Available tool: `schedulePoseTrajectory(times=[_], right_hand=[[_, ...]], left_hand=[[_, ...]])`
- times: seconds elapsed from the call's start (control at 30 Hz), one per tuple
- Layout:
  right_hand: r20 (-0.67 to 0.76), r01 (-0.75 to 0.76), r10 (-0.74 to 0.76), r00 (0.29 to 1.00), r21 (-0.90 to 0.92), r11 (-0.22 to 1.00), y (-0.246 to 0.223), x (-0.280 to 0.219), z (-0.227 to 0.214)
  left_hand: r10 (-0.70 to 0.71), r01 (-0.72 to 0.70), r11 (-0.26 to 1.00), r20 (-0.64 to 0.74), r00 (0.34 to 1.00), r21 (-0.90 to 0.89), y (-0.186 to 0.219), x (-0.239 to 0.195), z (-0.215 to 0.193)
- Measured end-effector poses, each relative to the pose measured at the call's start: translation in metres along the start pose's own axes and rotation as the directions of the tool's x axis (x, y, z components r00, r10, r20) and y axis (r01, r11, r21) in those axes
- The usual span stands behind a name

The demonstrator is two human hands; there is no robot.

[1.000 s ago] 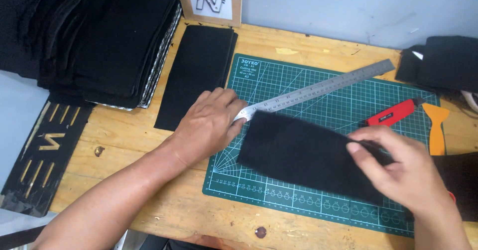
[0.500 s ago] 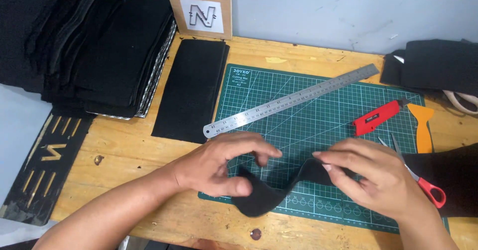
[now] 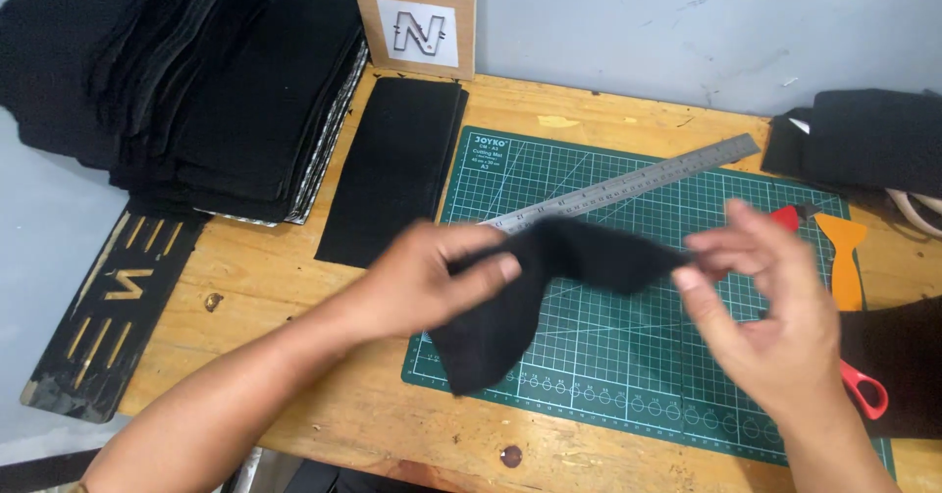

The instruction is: The person cuts a piece of black fabric using red scissors on a green cutting mat. They then smooth the cut piece and place it on a stack of similar fabric pieces.

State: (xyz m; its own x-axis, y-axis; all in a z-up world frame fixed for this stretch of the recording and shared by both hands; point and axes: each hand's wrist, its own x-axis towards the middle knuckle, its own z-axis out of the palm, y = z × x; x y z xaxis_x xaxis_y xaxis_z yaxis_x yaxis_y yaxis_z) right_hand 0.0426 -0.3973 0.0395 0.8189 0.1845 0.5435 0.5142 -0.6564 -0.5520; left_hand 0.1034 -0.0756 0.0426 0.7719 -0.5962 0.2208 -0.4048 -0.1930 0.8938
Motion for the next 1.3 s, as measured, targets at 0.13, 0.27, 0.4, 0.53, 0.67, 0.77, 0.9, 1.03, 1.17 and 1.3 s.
schedulePoseTrajectory(times=[0.13,0.27,0.4,0.53,0.67,0.77,0.9,1.03,1.17,1.3], right_hand=[[-0.094,-0.151,0.158,0.983,0.076,0.986,-0.009,0.001,0.002],[0.002,-0.121,0.122,0.993,-0.021,0.992,0.005,-0.001,0.004],[0.107,-0.256,0.265,0.958,-0.086,0.963,0.006,0.001,0.006],[0.122,-0.259,0.263,0.957,-0.050,0.965,0.007,0.000,0.009],[0.165,-0.234,0.241,0.956,-0.064,0.970,0.006,0.000,0.009],[0.184,-0.205,0.215,0.959,-0.072,0.976,0.007,0.000,0.009],[0.197,-0.189,0.206,0.959,-0.101,0.977,0.007,0.000,0.008],[0.176,-0.125,0.143,0.974,-0.108,0.986,0.008,-0.001,0.009],[0.218,-0.147,0.166,0.962,-0.103,0.984,0.009,0.000,0.008],[0.250,-0.133,0.155,0.956,-0.102,0.986,0.008,0.000,0.008]], left_hand=[[-0.244,0.237,0.970,-0.269,0.932,-0.061,0.005,0.008,-0.034],[-0.504,0.324,0.857,-0.520,0.689,-0.401,-0.002,0.013,-0.058],[-0.451,0.561,0.827,-0.627,0.635,-0.027,-0.066,0.000,-0.079],[-0.468,0.607,0.795,-0.652,0.597,-0.014,-0.085,-0.009,-0.080],[-0.331,0.418,0.908,-0.678,0.657,-0.037,-0.093,-0.008,-0.075],[-0.330,0.314,0.938,-0.660,0.675,-0.147,-0.081,-0.003,-0.072],[-0.274,0.496,0.855,-0.682,0.678,0.149,-0.106,-0.011,-0.086],[-0.291,0.564,0.718,-0.560,0.776,0.408,-0.068,-0.018,-0.070],[0.039,0.396,0.213,-0.412,0.910,0.893,-0.034,-0.017,-0.051],[0.047,0.237,0.293,-0.262,0.964,0.926,-0.027,0.000,-0.041]])
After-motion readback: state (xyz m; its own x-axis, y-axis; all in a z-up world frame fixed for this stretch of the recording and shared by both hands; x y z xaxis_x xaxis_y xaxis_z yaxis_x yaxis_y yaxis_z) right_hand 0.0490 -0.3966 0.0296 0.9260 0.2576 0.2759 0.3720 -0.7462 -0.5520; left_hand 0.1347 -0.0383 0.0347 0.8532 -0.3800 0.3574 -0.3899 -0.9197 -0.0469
